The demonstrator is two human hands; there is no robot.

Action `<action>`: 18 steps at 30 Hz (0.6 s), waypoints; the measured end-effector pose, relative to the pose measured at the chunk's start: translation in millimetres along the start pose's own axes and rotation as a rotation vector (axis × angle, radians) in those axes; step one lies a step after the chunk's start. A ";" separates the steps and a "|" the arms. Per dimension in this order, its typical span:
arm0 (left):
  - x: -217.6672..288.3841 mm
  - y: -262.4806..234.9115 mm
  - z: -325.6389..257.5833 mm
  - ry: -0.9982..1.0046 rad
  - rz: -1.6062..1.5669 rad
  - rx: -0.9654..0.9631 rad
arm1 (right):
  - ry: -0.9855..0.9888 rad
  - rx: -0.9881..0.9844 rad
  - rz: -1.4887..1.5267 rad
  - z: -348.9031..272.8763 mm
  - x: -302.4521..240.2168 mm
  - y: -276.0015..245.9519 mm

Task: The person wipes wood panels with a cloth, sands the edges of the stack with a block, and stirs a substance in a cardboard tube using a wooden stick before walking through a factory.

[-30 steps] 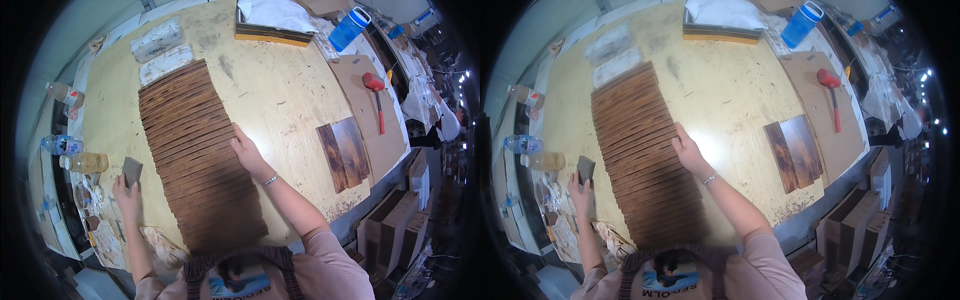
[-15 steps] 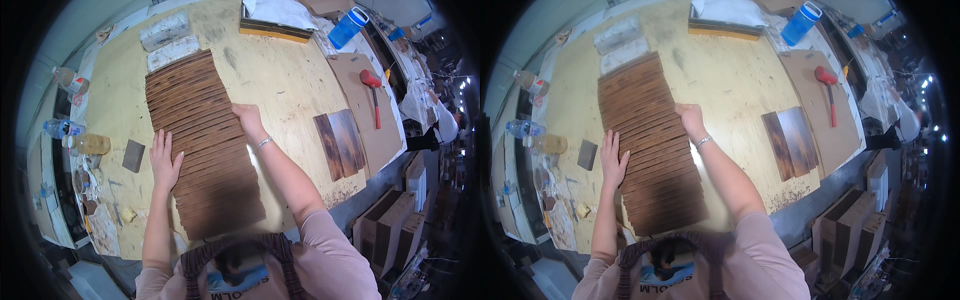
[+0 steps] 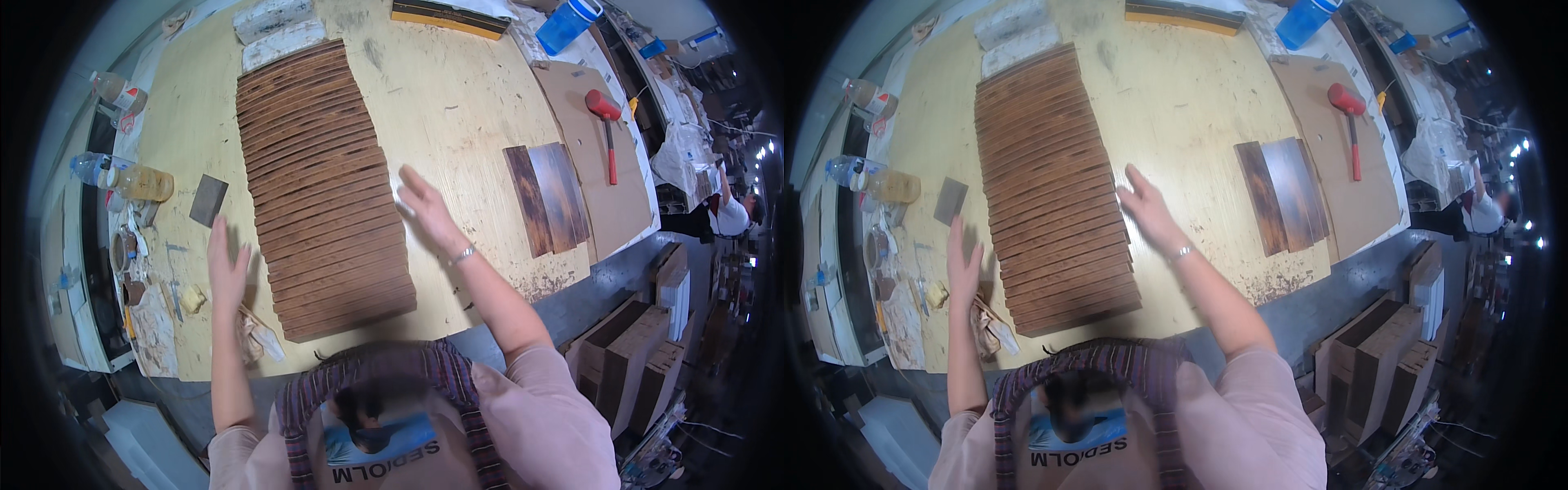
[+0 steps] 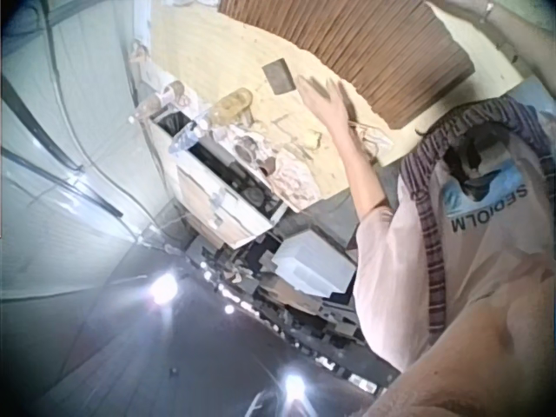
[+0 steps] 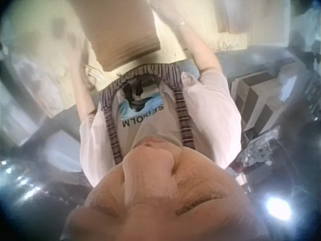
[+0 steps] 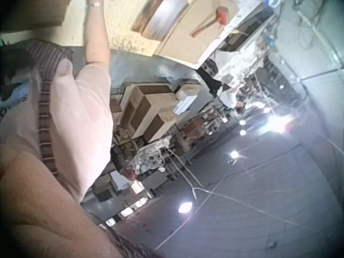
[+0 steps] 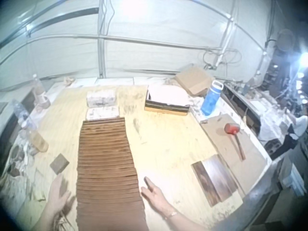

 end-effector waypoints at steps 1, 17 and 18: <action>-22.7 -4.5 -22.5 -0.030 0.058 -0.016 | -0.046 -0.042 -0.104 -14.2 3.2 1.7; 68.0 66.5 40.3 0.091 0.425 0.018 | -0.701 -0.225 -1.327 37.1 -55.4 95.0; 74.1 77.5 42.4 0.074 0.523 0.004 | -0.697 -0.221 -1.360 38.9 -52.4 96.8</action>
Point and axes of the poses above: each hand's wrist, its own z-axis towards the middle knuckle, its own y-axis out of the palm, x = y × z, the point moved 10 cm from there along z, towards the middle knuckle, and after that the axes turned 12 degrees about -y, right-handed, at the moved point
